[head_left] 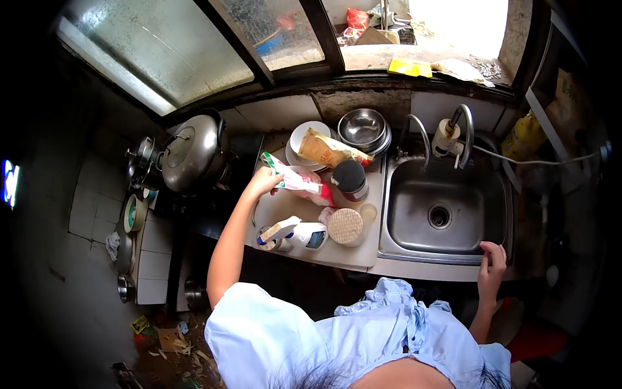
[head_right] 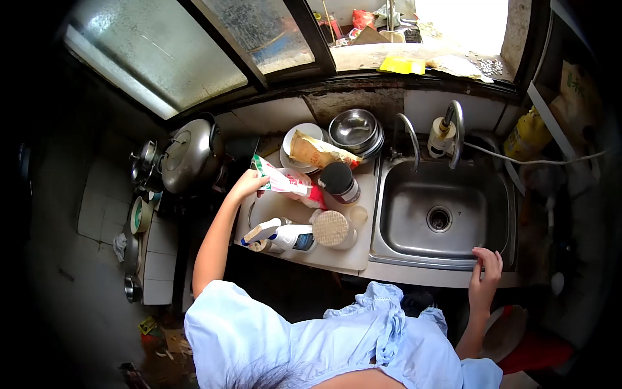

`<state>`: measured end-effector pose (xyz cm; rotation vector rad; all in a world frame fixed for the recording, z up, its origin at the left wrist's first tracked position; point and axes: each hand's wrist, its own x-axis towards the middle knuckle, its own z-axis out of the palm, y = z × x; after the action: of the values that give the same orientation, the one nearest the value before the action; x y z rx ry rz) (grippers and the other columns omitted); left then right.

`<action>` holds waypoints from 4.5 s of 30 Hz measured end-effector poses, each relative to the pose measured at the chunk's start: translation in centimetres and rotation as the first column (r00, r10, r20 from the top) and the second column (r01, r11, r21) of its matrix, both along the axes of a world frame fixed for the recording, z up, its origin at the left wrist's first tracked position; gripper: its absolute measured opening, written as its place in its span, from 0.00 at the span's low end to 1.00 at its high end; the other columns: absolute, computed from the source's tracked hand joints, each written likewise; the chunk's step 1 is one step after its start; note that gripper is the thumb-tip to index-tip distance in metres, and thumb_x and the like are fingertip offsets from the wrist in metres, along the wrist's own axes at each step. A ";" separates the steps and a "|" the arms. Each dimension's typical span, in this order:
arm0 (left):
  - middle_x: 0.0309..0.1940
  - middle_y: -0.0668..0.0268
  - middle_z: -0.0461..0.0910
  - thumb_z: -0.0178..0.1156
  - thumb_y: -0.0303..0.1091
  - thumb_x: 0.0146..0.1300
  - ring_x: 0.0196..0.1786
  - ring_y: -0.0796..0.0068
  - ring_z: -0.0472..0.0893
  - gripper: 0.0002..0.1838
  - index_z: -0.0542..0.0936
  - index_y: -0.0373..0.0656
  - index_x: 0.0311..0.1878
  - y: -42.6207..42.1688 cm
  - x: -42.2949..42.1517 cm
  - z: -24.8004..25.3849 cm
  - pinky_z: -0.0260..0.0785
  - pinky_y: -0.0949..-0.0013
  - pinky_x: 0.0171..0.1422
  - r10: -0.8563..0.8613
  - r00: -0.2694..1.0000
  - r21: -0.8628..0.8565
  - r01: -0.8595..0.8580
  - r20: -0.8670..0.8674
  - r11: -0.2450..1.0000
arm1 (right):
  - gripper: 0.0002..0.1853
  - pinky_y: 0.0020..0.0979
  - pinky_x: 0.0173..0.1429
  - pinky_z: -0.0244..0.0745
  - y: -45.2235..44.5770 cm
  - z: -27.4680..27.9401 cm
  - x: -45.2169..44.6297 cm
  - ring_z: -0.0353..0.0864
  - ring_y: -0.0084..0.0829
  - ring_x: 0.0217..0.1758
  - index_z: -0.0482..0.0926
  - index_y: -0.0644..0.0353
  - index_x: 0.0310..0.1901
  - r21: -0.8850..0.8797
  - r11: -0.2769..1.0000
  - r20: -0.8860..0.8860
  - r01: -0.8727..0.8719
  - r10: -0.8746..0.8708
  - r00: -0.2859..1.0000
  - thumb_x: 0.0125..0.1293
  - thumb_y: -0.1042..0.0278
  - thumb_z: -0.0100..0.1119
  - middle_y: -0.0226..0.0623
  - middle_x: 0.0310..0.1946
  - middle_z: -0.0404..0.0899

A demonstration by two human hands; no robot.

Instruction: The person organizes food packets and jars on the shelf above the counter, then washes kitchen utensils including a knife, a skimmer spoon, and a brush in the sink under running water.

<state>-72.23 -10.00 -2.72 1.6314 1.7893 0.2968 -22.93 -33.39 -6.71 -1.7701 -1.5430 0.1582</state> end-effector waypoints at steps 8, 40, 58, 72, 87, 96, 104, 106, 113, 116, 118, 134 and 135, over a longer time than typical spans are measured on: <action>0.10 0.66 0.70 0.53 0.36 0.56 0.13 0.80 0.68 0.16 0.73 0.33 0.19 0.0 -1.8 5.6 0.58 0.74 0.18 0.005 0.999 0.271 -0.017 0.045 0.962 | 0.09 0.40 0.60 0.58 2.5 0.4 -2.1 0.74 0.34 0.35 0.73 0.63 0.32 0.053 0.988 -0.036 -0.147 0.149 0.988 0.52 0.86 0.45 0.38 0.31 0.75; 0.16 0.60 0.64 0.54 0.24 0.53 0.20 0.71 0.62 0.05 0.70 0.32 0.28 -5.0 20.4 27.1 0.57 0.71 0.26 -0.754 0.508 0.266 0.861 -0.417 0.433 | 0.14 0.23 0.26 0.67 12.4 12.0 -3.8 0.71 0.19 0.21 0.75 0.66 0.28 0.588 0.736 -0.564 -0.336 0.671 0.481 0.63 0.64 0.48 0.32 0.18 0.74; 0.33 0.65 0.78 0.60 0.26 0.51 0.35 0.83 0.75 0.14 0.74 0.32 0.42 -3.6 32.6 14.8 0.67 0.79 0.41 -0.771 0.584 0.522 0.587 0.256 0.618 | 0.12 0.29 0.21 0.63 10.7 10.8 2.0 0.72 0.33 0.14 0.75 0.67 0.23 0.502 0.848 -0.252 -0.171 0.332 0.909 0.58 0.67 0.53 0.44 0.13 0.71; 0.12 0.61 0.71 0.58 0.27 0.49 0.22 0.66 0.65 0.03 0.78 0.39 0.23 -8.1 40.2 19.0 0.60 0.68 0.34 -0.751 0.502 0.616 0.771 -0.428 0.164 | 0.13 0.22 0.31 0.68 6.0 7.9 8.7 0.73 0.20 0.26 0.76 0.67 0.33 0.445 0.882 -0.501 -0.154 0.388 0.773 0.61 0.62 0.52 0.35 0.23 0.75; 0.15 0.62 0.74 0.60 0.28 0.47 0.21 0.72 0.68 0.05 0.79 0.36 0.26 -8.4 40.8 21.4 0.61 0.71 0.30 -0.753 0.550 0.639 0.734 -0.361 0.230 | 0.19 0.30 0.48 0.69 2.9 -0.5 12.7 0.76 0.32 0.42 0.73 0.65 0.43 0.252 0.902 -0.399 -0.351 0.427 0.811 0.59 0.56 0.51 0.41 0.38 0.76; 0.14 0.66 0.74 0.59 0.25 0.47 0.23 0.77 0.66 0.03 0.80 0.37 0.25 -8.5 39.3 21.2 0.59 0.74 0.28 -0.725 0.647 0.722 0.617 -0.237 0.314 | 0.07 0.29 0.43 0.69 2.6 0.1 11.9 0.76 0.36 0.36 0.73 0.67 0.32 0.523 0.852 -0.364 -0.023 0.248 0.898 0.61 0.76 0.44 0.42 0.30 0.75; 0.13 0.63 0.72 0.58 0.24 0.48 0.16 0.69 0.70 0.01 0.76 0.39 0.24 -10.0 41.4 20.5 0.54 0.73 0.35 -0.704 0.473 0.683 0.730 -0.530 -0.024 | 0.11 0.34 0.58 0.58 3.1 -2.1 13.1 0.65 0.36 0.54 0.77 0.57 0.41 0.317 0.935 -0.379 -0.157 0.276 0.883 0.60 0.64 0.50 0.40 0.49 0.70; 0.16 0.64 0.76 0.57 0.26 0.49 0.19 0.72 0.73 0.03 0.77 0.38 0.23 -9.8 42.4 20.9 0.54 0.72 0.36 -0.659 0.456 0.642 0.765 -0.598 -0.052 | 0.33 0.37 0.62 0.52 3.2 -0.1 12.2 0.58 0.38 0.60 0.63 0.57 0.58 0.369 0.909 -0.401 -0.196 0.346 0.848 0.56 0.44 0.52 0.43 0.56 0.62; 0.17 0.66 0.75 0.57 0.34 0.53 0.21 0.73 0.74 0.06 0.78 0.44 0.25 -6.9 46.4 22.6 0.54 0.71 0.38 -0.455 0.506 0.649 0.719 -0.733 -0.247 | 0.24 0.29 0.32 0.68 8.1 9.2 10.7 0.75 0.27 0.26 0.72 0.69 0.34 0.341 0.932 -0.609 -0.120 0.317 0.727 0.56 0.49 0.54 0.41 0.23 0.76; 0.24 0.71 0.79 0.57 0.40 0.55 0.34 0.78 0.78 0.06 0.79 0.51 0.31 -3.7 47.7 22.5 0.52 0.71 0.46 -0.267 0.723 0.751 0.505 -0.637 -0.424 | 0.21 0.32 0.20 0.58 13.3 10.2 12.6 0.66 0.24 0.14 0.70 0.67 0.20 0.539 0.834 -0.507 0.118 0.209 0.836 0.61 0.55 0.50 0.36 0.11 0.69; 0.43 0.67 0.76 0.59 0.42 0.54 0.52 0.73 0.71 0.22 0.69 0.47 0.51 -4.0 47.9 22.1 0.52 0.63 0.53 -0.018 0.910 0.809 0.359 -0.414 -0.466 | 0.22 0.29 0.18 0.55 16.2 11.2 15.3 0.61 0.20 0.12 0.69 0.66 0.18 0.605 0.788 -0.486 0.115 0.251 0.837 0.62 0.56 0.50 0.32 0.08 0.66; 0.37 0.58 0.70 0.56 0.28 0.56 0.43 0.69 0.72 0.16 0.61 0.38 0.43 5.9 68.5 5.8 0.65 0.71 0.44 -0.743 0.209 0.653 0.368 0.636 0.662 | 0.17 0.33 0.41 0.69 20.2 15.5 31.3 0.78 0.39 0.37 0.71 0.71 0.43 0.516 0.668 -0.391 0.536 -0.373 0.841 0.61 0.63 0.48 0.49 0.34 0.77; 0.37 0.58 0.70 0.56 0.28 0.56 0.43 0.69 0.72 0.16 0.61 0.38 0.43 6.0 69.3 5.3 0.65 0.71 0.44 -0.746 0.201 0.651 0.381 0.635 0.657 | 0.17 0.33 0.41 0.69 21.3 14.3 32.7 0.78 0.39 0.37 0.71 0.71 0.43 0.514 0.660 -0.395 0.549 -0.386 0.834 0.61 0.63 0.48 0.49 0.34 0.77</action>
<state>-2.95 -4.04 2.55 1.7439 0.2113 0.9530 9.79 -12.06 7.63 -1.4749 -0.7633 -0.3390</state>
